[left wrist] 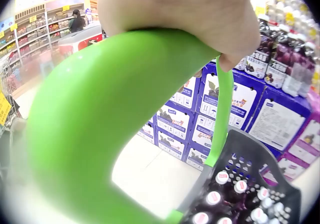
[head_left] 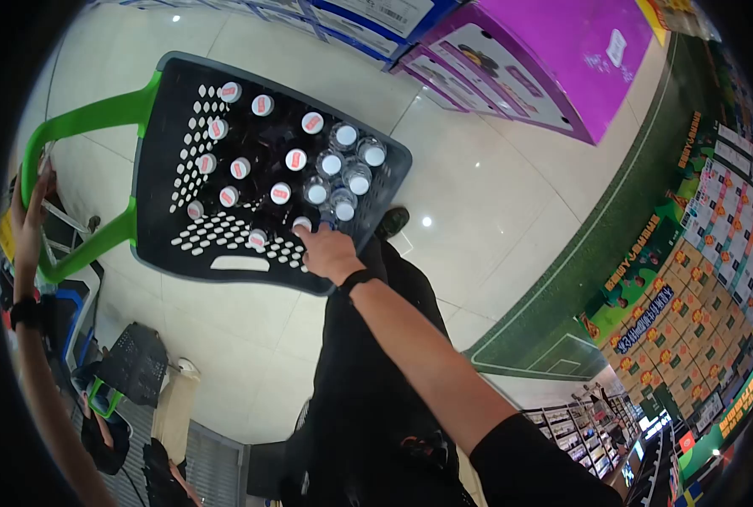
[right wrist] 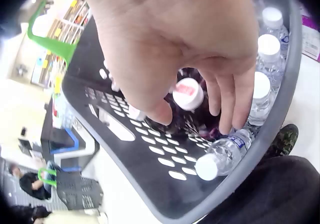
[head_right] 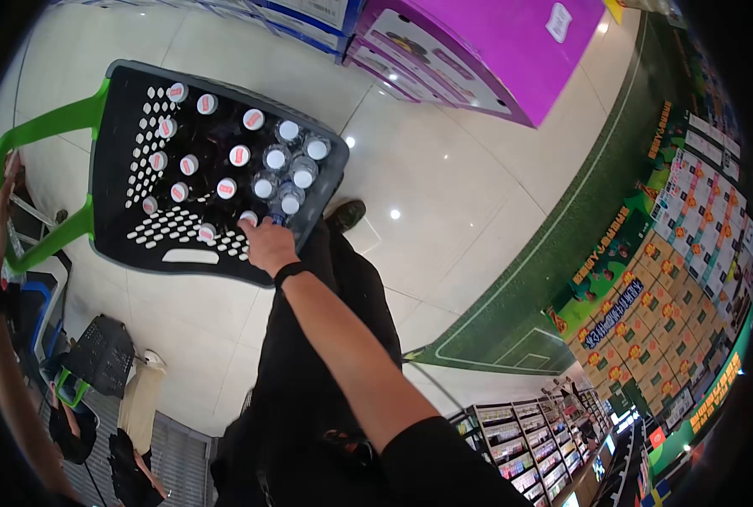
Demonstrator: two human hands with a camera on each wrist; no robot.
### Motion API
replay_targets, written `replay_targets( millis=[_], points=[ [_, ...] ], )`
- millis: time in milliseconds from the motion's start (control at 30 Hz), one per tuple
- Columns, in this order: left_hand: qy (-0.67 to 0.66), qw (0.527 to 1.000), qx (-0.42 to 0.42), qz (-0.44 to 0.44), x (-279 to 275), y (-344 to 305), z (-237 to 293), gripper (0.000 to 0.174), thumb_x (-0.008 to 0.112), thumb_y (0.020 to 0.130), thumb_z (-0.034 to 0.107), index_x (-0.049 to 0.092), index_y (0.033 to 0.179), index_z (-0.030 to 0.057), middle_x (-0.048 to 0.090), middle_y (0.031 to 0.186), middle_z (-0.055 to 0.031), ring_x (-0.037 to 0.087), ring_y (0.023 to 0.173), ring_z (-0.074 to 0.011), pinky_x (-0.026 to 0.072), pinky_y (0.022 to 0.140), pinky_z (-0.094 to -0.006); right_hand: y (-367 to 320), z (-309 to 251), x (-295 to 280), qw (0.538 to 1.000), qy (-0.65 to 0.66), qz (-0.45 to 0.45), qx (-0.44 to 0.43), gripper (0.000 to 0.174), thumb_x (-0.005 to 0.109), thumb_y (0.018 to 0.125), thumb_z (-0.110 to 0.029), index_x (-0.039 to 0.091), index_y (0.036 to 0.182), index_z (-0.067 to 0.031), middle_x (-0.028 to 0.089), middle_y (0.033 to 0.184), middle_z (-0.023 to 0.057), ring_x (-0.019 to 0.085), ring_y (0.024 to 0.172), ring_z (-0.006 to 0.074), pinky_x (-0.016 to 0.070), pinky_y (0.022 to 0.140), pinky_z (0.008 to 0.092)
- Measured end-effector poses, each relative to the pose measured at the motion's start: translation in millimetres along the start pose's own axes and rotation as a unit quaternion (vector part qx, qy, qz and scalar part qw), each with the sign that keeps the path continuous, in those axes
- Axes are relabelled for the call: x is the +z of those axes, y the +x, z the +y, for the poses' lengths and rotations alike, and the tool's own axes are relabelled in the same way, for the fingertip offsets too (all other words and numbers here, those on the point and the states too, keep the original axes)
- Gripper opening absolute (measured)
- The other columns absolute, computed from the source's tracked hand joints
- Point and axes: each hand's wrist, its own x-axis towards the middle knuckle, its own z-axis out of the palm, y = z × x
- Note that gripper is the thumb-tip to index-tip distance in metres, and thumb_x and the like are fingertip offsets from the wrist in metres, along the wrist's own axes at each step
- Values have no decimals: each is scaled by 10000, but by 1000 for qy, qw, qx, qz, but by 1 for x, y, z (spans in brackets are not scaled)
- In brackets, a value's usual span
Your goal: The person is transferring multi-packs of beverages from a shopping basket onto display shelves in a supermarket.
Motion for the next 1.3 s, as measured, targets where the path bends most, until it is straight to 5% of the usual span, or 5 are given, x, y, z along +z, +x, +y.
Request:
replay_targets(
  millis=[400, 500, 700, 1000, 1300],
  points=[
    [75, 997, -25, 16, 16, -11, 59, 446, 631, 1005, 279, 581, 1347, -3, 658, 982, -17, 529, 778, -78, 430, 687, -245, 27, 2, 34, 984, -8, 173, -48, 331, 574, 895, -190, 533, 1222, -167, 682, 842, 212, 695, 779, 409, 539, 632, 526],
    [41, 994, 60, 84, 26, -20, 73, 462, 628, 996, 255, 571, 1336, -51, 690, 1017, -131, 598, 897, -165, 476, 809, -316, -29, -19, -3, 983, 11, 167, -81, 339, 607, 906, -230, 509, 1226, -173, 673, 761, 203, 682, 737, 429, 525, 643, 547],
    [205, 965, 107, 124, 7, -31, 89, 544, 692, 908, 285, 578, 1259, -115, 631, 720, -288, 632, 664, -458, 495, 638, -467, -211, -24, -106, 986, 45, 152, -57, 354, 614, 948, -439, 500, 1181, -198, 669, 711, 158, 668, 680, 414, 514, 609, 526],
    [154, 982, 54, 92, -29, -58, 160, 315, 688, 890, 302, 584, 972, 17, 640, 712, -259, 630, 725, -483, 493, 641, -542, -447, 23, -198, 948, -15, 316, 31, 303, 675, 927, -372, 554, 1118, -170, 678, 745, 152, 674, 701, 401, 522, 618, 506],
    [159, 983, 4, 89, -47, -44, 150, 315, 663, 897, 336, 602, 996, 43, 662, 762, -250, 638, 775, -485, 494, 671, -555, -518, 4, -264, 890, 47, 439, 116, 259, 719, 886, -274, 602, 1050, -112, 653, 731, 167, 660, 682, 376, 507, 621, 445]
  ],
)
